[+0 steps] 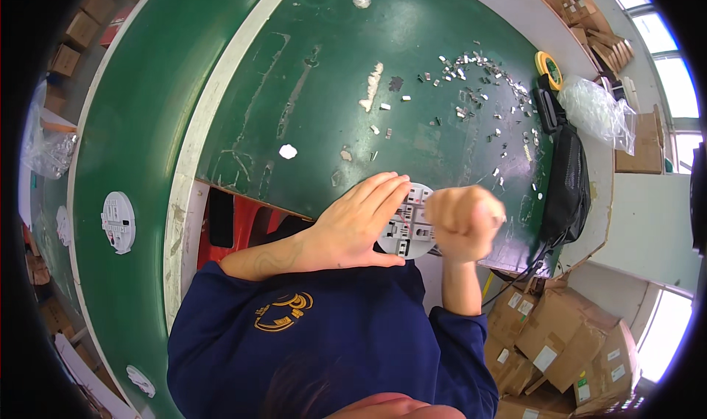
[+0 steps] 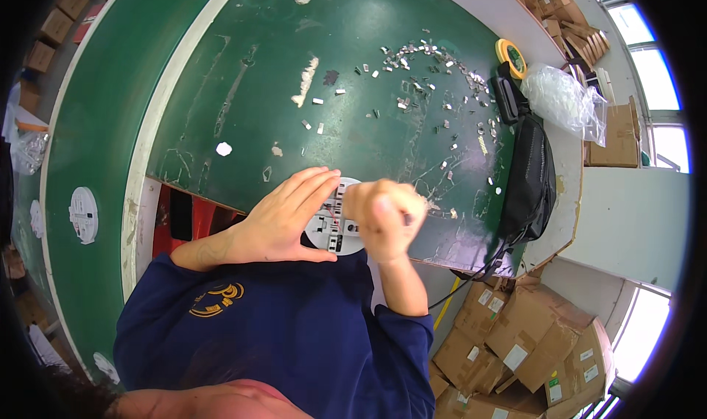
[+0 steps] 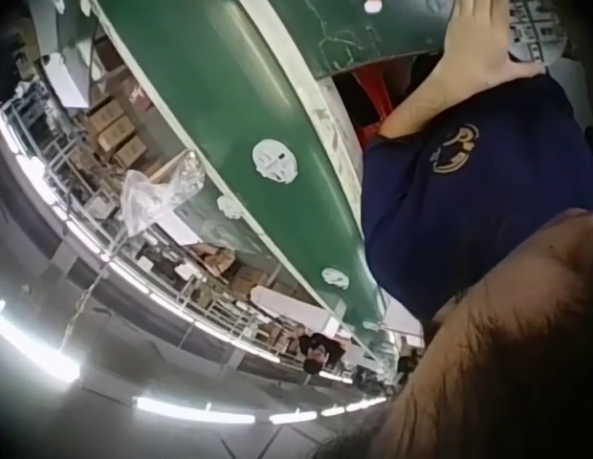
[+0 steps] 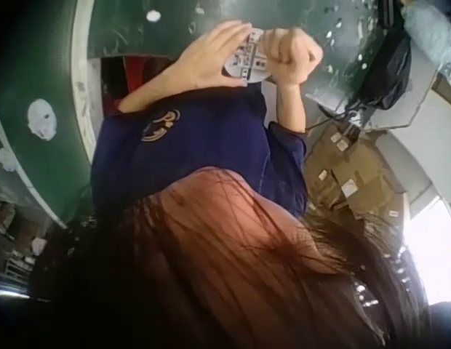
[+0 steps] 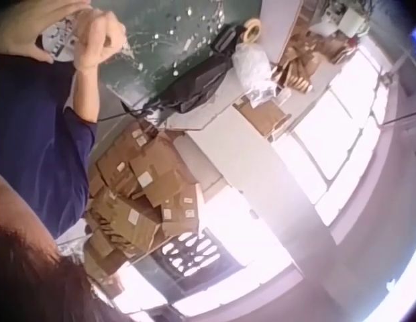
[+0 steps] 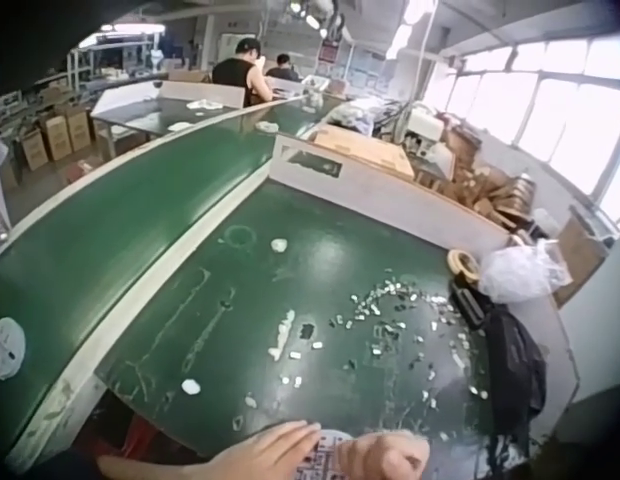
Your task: Assembling small mechanical components onto a circular base using manual tools at a factory workbench.
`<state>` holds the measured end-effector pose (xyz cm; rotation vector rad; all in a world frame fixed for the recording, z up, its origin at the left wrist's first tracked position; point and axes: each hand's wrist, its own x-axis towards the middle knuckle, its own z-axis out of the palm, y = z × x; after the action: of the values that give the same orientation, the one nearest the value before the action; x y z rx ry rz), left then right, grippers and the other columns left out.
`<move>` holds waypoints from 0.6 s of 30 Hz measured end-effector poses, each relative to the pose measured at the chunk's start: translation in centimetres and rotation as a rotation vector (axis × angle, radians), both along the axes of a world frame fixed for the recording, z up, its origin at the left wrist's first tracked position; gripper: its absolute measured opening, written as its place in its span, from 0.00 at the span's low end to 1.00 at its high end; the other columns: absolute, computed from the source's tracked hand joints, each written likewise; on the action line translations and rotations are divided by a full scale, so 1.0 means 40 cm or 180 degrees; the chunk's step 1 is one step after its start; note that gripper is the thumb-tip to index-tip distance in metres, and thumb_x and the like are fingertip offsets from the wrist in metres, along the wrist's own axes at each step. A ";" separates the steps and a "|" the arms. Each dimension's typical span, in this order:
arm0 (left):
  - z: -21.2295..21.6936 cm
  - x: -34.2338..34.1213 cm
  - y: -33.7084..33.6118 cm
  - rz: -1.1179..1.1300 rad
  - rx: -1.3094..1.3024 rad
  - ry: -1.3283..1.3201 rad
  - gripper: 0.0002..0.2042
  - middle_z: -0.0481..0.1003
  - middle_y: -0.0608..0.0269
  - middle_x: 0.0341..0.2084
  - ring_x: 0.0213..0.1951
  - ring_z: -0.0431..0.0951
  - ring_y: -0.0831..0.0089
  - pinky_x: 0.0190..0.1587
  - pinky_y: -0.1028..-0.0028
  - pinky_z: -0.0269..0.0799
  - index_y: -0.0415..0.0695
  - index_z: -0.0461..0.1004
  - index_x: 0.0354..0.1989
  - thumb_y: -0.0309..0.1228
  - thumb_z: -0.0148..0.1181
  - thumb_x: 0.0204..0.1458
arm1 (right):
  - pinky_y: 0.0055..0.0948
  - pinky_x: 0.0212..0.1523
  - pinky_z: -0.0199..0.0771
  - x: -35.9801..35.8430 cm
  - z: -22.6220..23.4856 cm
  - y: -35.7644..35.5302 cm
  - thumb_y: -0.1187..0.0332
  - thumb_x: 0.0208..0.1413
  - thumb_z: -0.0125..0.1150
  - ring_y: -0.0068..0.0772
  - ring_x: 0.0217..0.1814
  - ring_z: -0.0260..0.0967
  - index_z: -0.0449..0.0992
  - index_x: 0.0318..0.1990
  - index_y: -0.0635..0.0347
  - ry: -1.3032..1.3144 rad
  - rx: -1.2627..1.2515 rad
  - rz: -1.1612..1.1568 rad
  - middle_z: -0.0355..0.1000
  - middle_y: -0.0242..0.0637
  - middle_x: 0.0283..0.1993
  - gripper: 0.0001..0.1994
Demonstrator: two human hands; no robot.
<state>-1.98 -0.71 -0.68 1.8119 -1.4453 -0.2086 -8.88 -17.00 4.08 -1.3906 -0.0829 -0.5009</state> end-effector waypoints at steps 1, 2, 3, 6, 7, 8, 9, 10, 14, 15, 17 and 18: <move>-0.002 0.003 -0.003 0.0006 -0.0018 -0.0040 0.48 0.62 0.42 0.61 0.64 0.60 0.48 0.66 0.57 0.59 0.28 0.58 0.62 0.51 0.72 0.40 | 0.28 0.16 0.47 0.012 0.019 -0.016 0.69 0.62 0.49 0.23 0.14 0.46 0.59 0.16 0.61 -0.0003 -0.0042 -0.0016 0.56 0.33 0.15 0.20; -0.002 -0.001 -0.002 -0.0022 -0.0020 -0.0064 0.48 0.61 0.41 0.61 0.65 0.60 0.48 0.66 0.57 0.58 0.26 0.57 0.62 0.52 0.71 0.41 | 0.28 0.16 0.48 0.020 0.039 -0.017 0.71 0.61 0.51 0.23 0.14 0.48 0.62 0.17 0.64 0.0011 -0.0068 -0.0065 0.59 0.34 0.16 0.18; -0.004 -0.004 0.004 -0.0052 -0.0022 -0.0087 0.48 0.61 0.39 0.61 0.65 0.59 0.47 0.67 0.57 0.58 0.25 0.57 0.62 0.52 0.70 0.41 | 0.28 0.18 0.53 0.043 0.074 -0.011 0.74 0.57 0.54 0.24 0.16 0.54 0.68 0.23 0.66 0.0382 -0.1072 0.0084 0.62 0.36 0.19 0.11; 0.000 -0.006 0.005 -0.0030 0.0041 -0.0237 0.48 0.61 0.38 0.61 0.65 0.59 0.47 0.67 0.57 0.57 0.25 0.57 0.62 0.52 0.70 0.42 | 0.27 0.23 0.62 0.138 0.054 -0.033 0.78 0.51 0.60 0.26 0.23 0.65 0.76 0.32 0.66 0.0716 -0.2555 0.0354 0.69 0.36 0.26 0.02; 0.000 -0.009 0.005 0.0004 0.0069 -0.0291 0.48 0.61 0.37 0.61 0.65 0.59 0.46 0.67 0.57 0.57 0.25 0.57 0.62 0.52 0.69 0.43 | 0.27 0.27 0.67 0.157 0.025 -0.040 0.79 0.48 0.63 0.26 0.28 0.69 0.79 0.36 0.64 0.0713 -0.3018 0.0523 0.71 0.35 0.29 0.07; -0.001 -0.009 0.004 0.0005 0.0063 -0.0301 0.48 0.61 0.37 0.61 0.65 0.59 0.46 0.67 0.57 0.57 0.25 0.57 0.62 0.52 0.69 0.43 | 0.27 0.27 0.67 0.165 0.007 -0.050 0.79 0.48 0.63 0.26 0.28 0.69 0.79 0.36 0.64 0.0704 -0.3025 0.0518 0.71 0.35 0.29 0.07; -0.001 -0.009 0.005 -0.0008 0.0054 -0.0304 0.48 0.60 0.37 0.61 0.65 0.59 0.46 0.67 0.57 0.57 0.25 0.57 0.62 0.52 0.69 0.43 | 0.27 0.28 0.68 0.170 -0.008 -0.059 0.79 0.48 0.63 0.28 0.29 0.70 0.79 0.36 0.63 0.0787 -0.3181 0.0634 0.72 0.35 0.31 0.07; -0.001 -0.009 0.005 -0.0024 0.0046 -0.0306 0.48 0.60 0.36 0.61 0.65 0.58 0.46 0.67 0.56 0.57 0.25 0.57 0.62 0.52 0.69 0.43 | 0.27 0.30 0.69 0.173 -0.019 -0.068 0.79 0.48 0.62 0.29 0.31 0.71 0.79 0.37 0.63 0.0872 -0.3335 0.0747 0.73 0.35 0.32 0.07; -0.002 -0.003 0.006 -0.0055 0.0027 -0.0231 0.48 0.60 0.35 0.61 0.66 0.57 0.46 0.67 0.56 0.56 0.24 0.57 0.62 0.52 0.69 0.44 | 0.24 0.28 0.66 0.152 0.003 -0.076 0.80 0.48 0.62 0.24 0.28 0.68 0.80 0.37 0.62 0.0989 -0.3094 0.0591 0.74 0.34 0.36 0.08; -0.002 -0.001 0.006 -0.0070 0.0021 -0.0192 0.48 0.60 0.35 0.61 0.66 0.57 0.46 0.67 0.56 0.56 0.23 0.56 0.62 0.52 0.69 0.44 | 0.23 0.26 0.64 0.138 0.014 -0.077 0.80 0.48 0.63 0.21 0.26 0.66 0.80 0.38 0.62 0.1007 -0.2895 0.0450 0.75 0.33 0.37 0.08; 0.005 0.003 0.005 -0.0066 -0.0035 -0.0104 0.46 0.61 0.36 0.61 0.66 0.58 0.46 0.67 0.56 0.57 0.24 0.58 0.62 0.51 0.69 0.44 | 0.21 0.25 0.61 0.096 0.043 -0.090 0.81 0.48 0.63 0.18 0.24 0.63 0.80 0.38 0.62 0.1383 -0.2612 0.0300 0.74 0.32 0.37 0.09; 0.011 0.005 0.004 -0.0046 -0.0088 -0.0020 0.45 0.61 0.38 0.60 0.65 0.58 0.46 0.66 0.57 0.57 0.26 0.59 0.61 0.49 0.70 0.44 | 0.19 0.24 0.58 0.071 0.056 -0.096 0.82 0.48 0.63 0.15 0.22 0.60 0.81 0.39 0.61 0.1741 -0.2319 0.0161 0.74 0.31 0.37 0.11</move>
<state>-1.78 -0.53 -0.24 1.7819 -1.4592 -0.1896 -6.05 -20.84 6.32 -2.1898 0.1612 -0.0154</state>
